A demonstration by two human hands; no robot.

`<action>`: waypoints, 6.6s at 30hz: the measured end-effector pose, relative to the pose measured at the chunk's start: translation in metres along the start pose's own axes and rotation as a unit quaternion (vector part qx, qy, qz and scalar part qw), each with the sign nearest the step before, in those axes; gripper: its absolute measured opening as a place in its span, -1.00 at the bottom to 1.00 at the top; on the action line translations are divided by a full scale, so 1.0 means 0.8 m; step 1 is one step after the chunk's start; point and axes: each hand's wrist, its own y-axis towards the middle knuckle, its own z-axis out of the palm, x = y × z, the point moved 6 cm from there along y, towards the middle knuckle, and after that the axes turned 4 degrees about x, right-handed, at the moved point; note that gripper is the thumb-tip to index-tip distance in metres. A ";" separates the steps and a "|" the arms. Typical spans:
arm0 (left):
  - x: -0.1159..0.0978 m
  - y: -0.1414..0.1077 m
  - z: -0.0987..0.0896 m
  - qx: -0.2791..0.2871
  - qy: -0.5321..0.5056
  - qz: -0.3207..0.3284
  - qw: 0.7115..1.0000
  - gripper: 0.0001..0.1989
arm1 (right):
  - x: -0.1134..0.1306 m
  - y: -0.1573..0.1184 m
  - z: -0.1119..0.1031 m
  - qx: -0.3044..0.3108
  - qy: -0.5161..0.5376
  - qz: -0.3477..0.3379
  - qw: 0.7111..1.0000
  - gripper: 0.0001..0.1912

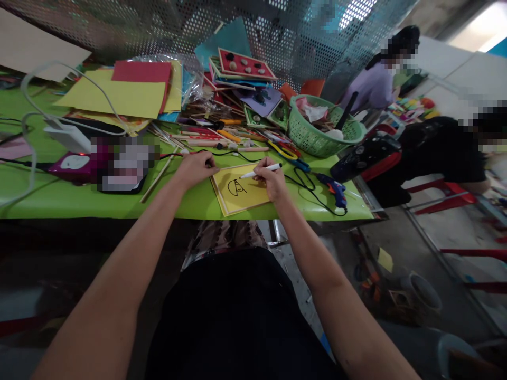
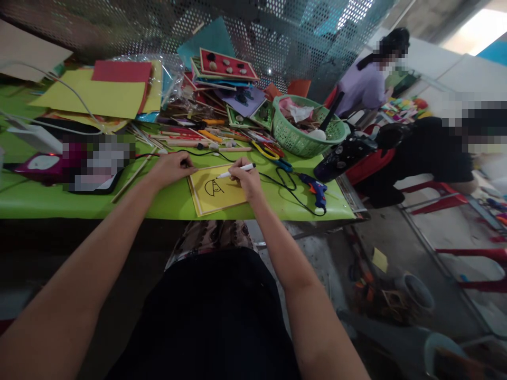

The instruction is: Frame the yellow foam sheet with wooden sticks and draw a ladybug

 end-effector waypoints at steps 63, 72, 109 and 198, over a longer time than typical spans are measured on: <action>-0.003 -0.002 -0.001 -0.001 0.005 -0.010 1.000 -0.85 | 0.009 -0.010 -0.004 -0.050 -0.077 -0.062 0.994 -0.86; -0.002 -0.001 0.000 -0.001 0.022 -0.006 1.000 -0.84 | 0.007 -0.011 -0.009 -0.063 -0.078 -0.074 0.992 -0.81; -0.006 -0.003 -0.002 0.001 0.015 -0.009 1.000 -0.85 | 0.007 -0.009 -0.009 -0.036 0.009 -0.062 0.997 -0.81; -0.024 -0.112 -0.020 0.050 0.072 0.147 0.985 -0.56 | 0.007 0.015 0.018 0.178 -0.081 0.080 0.977 -0.73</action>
